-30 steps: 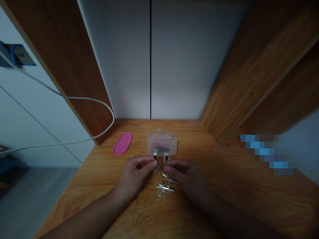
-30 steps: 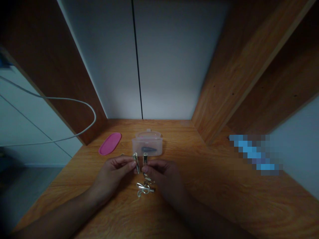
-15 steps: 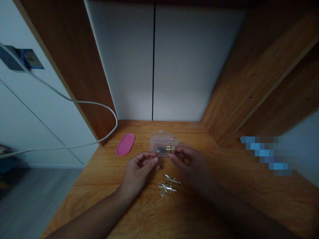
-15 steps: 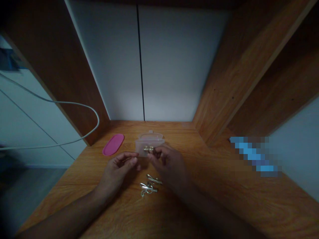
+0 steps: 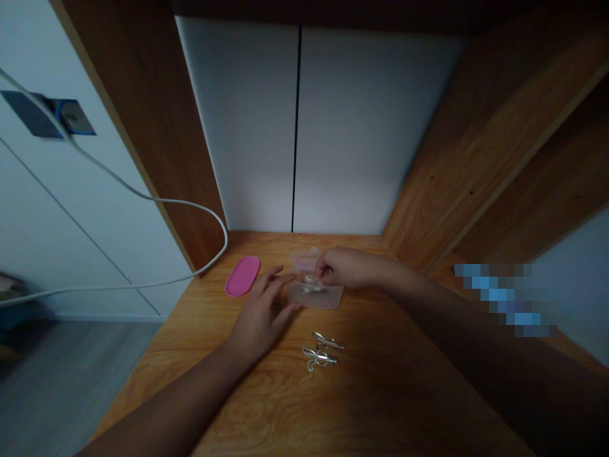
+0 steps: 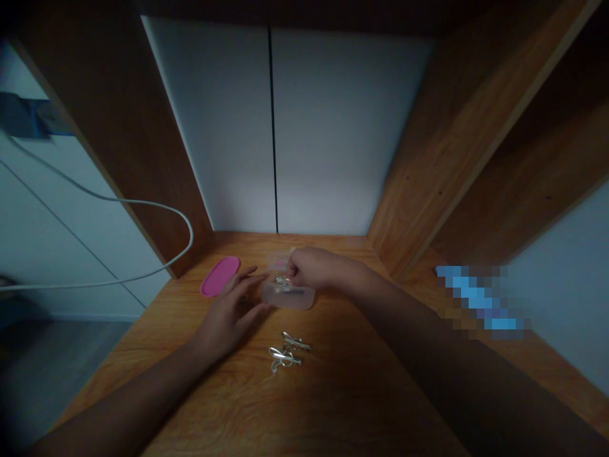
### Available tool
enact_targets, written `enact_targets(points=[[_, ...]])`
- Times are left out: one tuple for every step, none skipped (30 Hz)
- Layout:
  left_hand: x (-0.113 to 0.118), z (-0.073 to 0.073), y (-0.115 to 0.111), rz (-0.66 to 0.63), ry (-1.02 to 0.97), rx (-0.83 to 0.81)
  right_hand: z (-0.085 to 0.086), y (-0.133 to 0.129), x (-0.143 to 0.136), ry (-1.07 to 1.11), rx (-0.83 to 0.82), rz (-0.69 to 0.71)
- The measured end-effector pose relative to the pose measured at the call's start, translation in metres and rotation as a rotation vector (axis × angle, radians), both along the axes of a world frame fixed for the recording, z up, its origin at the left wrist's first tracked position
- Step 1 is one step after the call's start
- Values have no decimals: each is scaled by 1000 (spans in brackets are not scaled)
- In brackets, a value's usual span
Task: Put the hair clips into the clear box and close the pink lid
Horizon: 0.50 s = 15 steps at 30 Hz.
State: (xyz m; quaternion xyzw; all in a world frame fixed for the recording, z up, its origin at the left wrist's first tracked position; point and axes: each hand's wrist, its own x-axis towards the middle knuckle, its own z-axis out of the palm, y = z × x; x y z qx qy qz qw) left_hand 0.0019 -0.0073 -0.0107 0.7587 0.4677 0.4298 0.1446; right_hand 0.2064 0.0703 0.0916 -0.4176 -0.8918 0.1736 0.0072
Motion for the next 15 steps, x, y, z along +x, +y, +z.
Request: enact_targets(points=[[0,-2,0,-5,-2,-8,1,-3,-1,-22,-26,18],[0,-3,1,-11,-9,-15,2,-5,-1,-39,-46,32],[0,-3,1,-15,-18,-23,2,-9,-1,-48,-59,42],[1,-3,0,-20,-26,-31,3,-12,0,-50,-64,49],[1,-3,0,-26,-30,-42,4,-16,1,-44,-62,54],[1,-2,-1,-32,-31,-52,3,-20,3,-34,-54,58],[2,-1,-1,-37,-29,-61,3,-24,6,-25,-39,62],[3,1,-2,-37,-28,-65,1,-28,8,-17,-17,67],[3,1,-2,-37,-26,-67,-1,-31,11,-13,16,72],[4,2,-3,-36,-24,-66,-4,-34,14,-11,55,77],[5,2,-3,-32,-20,-64,-7,-37,17,-8,99,88],[6,2,-3,-28,-15,-61,-9,-39,20,1,145,104],[7,2,-3,-25,-9,-60,-12,-42,23,20,192,121],[8,1,-3,-20,-6,-60,-14,-44,25,49,237,137],[8,1,-3,-15,-3,-60,-15,-48,27,87,278,150]])
